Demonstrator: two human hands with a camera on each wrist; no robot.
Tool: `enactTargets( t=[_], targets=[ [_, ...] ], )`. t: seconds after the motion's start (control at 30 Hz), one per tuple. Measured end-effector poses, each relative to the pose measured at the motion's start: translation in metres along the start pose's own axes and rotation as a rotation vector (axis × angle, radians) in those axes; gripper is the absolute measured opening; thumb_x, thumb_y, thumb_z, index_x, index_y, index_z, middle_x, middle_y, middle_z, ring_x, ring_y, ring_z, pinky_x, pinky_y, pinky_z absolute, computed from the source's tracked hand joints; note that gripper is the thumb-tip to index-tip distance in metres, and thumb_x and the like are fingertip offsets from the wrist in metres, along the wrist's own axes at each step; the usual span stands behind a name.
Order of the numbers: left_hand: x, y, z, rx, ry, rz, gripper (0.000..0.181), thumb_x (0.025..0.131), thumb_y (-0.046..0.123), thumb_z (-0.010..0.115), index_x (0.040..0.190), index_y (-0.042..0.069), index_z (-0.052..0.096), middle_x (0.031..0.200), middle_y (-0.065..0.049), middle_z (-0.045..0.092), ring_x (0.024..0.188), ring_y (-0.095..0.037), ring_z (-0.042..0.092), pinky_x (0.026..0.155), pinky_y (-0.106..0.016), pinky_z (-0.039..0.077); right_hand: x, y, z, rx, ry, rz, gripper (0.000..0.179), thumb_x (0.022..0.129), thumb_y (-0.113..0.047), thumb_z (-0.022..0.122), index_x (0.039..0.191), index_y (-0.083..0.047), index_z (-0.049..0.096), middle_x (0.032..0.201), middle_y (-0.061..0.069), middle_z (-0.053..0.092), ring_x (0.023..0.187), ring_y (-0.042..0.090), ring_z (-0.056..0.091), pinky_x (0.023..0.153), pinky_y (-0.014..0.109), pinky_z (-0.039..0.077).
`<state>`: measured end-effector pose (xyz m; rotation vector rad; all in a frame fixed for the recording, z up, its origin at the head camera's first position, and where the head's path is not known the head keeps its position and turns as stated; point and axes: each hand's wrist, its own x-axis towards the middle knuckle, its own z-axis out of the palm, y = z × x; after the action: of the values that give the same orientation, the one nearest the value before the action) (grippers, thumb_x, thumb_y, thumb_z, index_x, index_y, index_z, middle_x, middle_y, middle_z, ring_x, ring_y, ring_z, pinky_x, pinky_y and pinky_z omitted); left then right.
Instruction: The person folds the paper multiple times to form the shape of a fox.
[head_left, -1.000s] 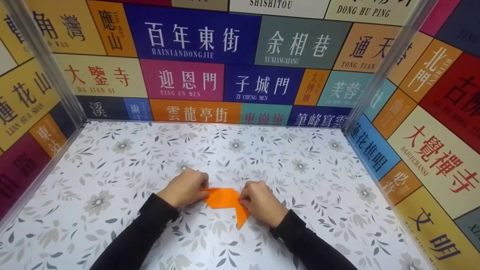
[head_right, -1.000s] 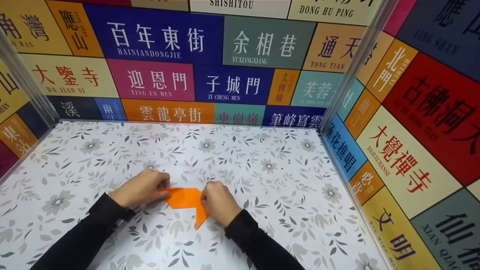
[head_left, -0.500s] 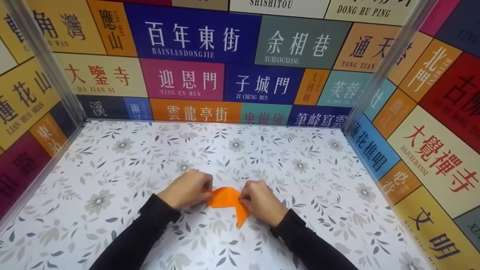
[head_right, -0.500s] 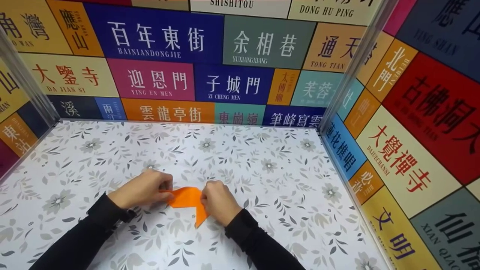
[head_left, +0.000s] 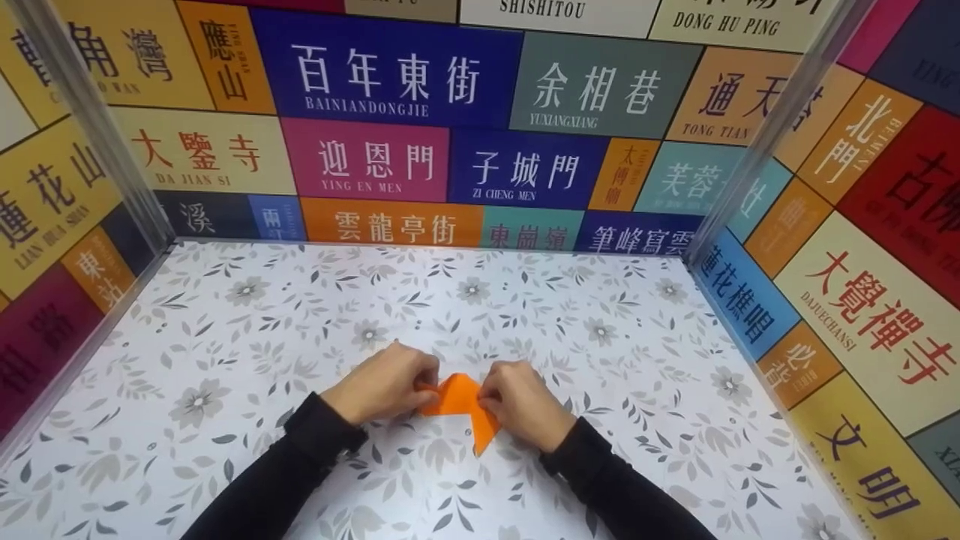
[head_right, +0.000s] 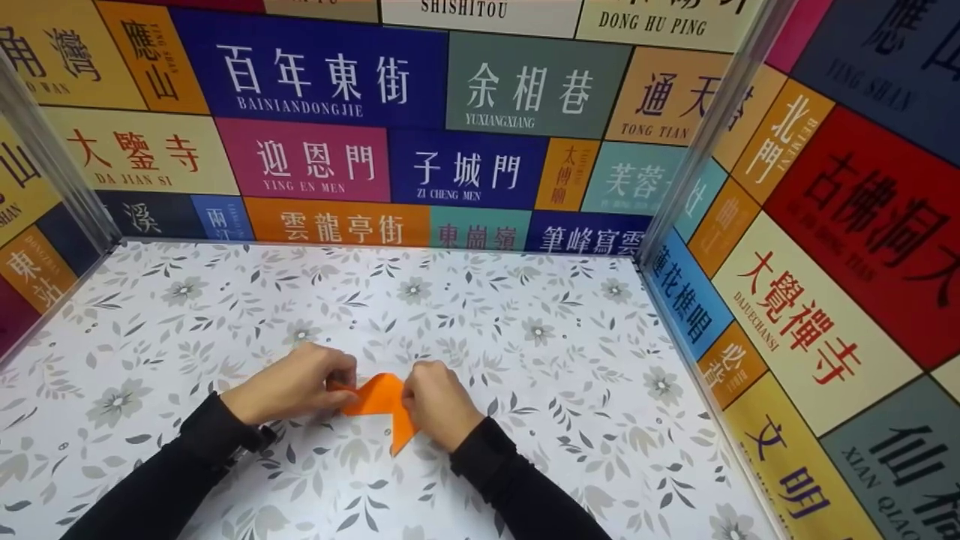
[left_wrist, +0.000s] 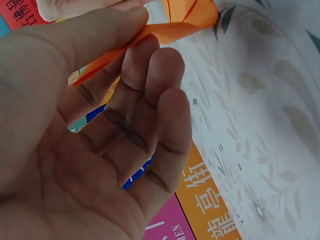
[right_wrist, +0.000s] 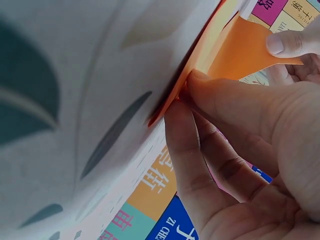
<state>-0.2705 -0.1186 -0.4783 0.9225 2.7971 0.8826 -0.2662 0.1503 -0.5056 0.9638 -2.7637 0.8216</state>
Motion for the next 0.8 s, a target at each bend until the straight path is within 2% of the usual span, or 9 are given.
enactTargets(
  t=[0.23, 0.4, 0.53, 0.67, 0.8],
  targets=[
    [0.001, 0.003, 0.009, -0.038, 0.006, 0.019, 0.021, 0.095, 0.013, 0.095, 0.086, 0.019, 0.077, 0.088, 0.002, 0.079, 0.077, -0.009, 0.067, 0.075, -0.027, 0.059, 0.0, -0.001, -0.001, 0.006, -0.002, 0.006, 0.011, 0.093, 0.006, 0.091, 0.097, -0.004, 0.092, 0.089, 0.007, 0.079, 0.084, 0.022, 0.077, 0.081, 0.032, 0.068],
    [-0.001, 0.003, 0.014, -0.049, 0.0, 0.063, 0.018, 0.096, 0.015, 0.096, 0.086, 0.018, 0.081, 0.082, 0.005, 0.079, 0.071, -0.004, 0.061, 0.07, -0.024, 0.055, 0.0, -0.001, 0.0, 0.008, -0.001, 0.004, 0.012, 0.092, 0.007, 0.09, 0.097, -0.004, 0.092, 0.088, 0.008, 0.079, 0.084, 0.022, 0.077, 0.08, 0.032, 0.068],
    [-0.001, 0.005, 0.017, -0.061, -0.006, 0.107, 0.013, 0.095, 0.013, 0.096, 0.09, 0.016, 0.085, 0.083, 0.004, 0.083, 0.072, -0.002, 0.064, 0.071, -0.022, 0.057, -0.001, 0.0, 0.0, -0.002, 0.01, -0.024, 0.012, 0.092, 0.007, 0.09, 0.096, -0.004, 0.092, 0.088, 0.008, 0.08, 0.083, 0.022, 0.077, 0.08, 0.031, 0.068],
    [-0.001, 0.006, 0.02, -0.081, -0.011, 0.121, 0.013, 0.094, 0.012, 0.097, 0.092, 0.016, 0.085, 0.085, 0.002, 0.085, 0.073, -0.003, 0.067, 0.073, -0.022, 0.059, -0.002, 0.0, 0.0, -0.019, 0.02, -0.055, 0.012, 0.091, 0.007, 0.091, 0.095, -0.005, 0.092, 0.087, 0.008, 0.08, 0.083, 0.023, 0.077, 0.079, 0.031, 0.068],
    [0.0, 0.008, 0.022, -0.08, -0.017, 0.129, 0.015, 0.094, 0.012, 0.098, 0.089, 0.016, 0.084, 0.083, 0.002, 0.084, 0.072, -0.002, 0.065, 0.073, -0.022, 0.059, -0.001, 0.0, 0.0, -0.005, 0.009, -0.034, 0.013, 0.091, 0.007, 0.09, 0.097, -0.004, 0.092, 0.089, 0.008, 0.08, 0.084, 0.022, 0.078, 0.08, 0.031, 0.069]
  ],
)
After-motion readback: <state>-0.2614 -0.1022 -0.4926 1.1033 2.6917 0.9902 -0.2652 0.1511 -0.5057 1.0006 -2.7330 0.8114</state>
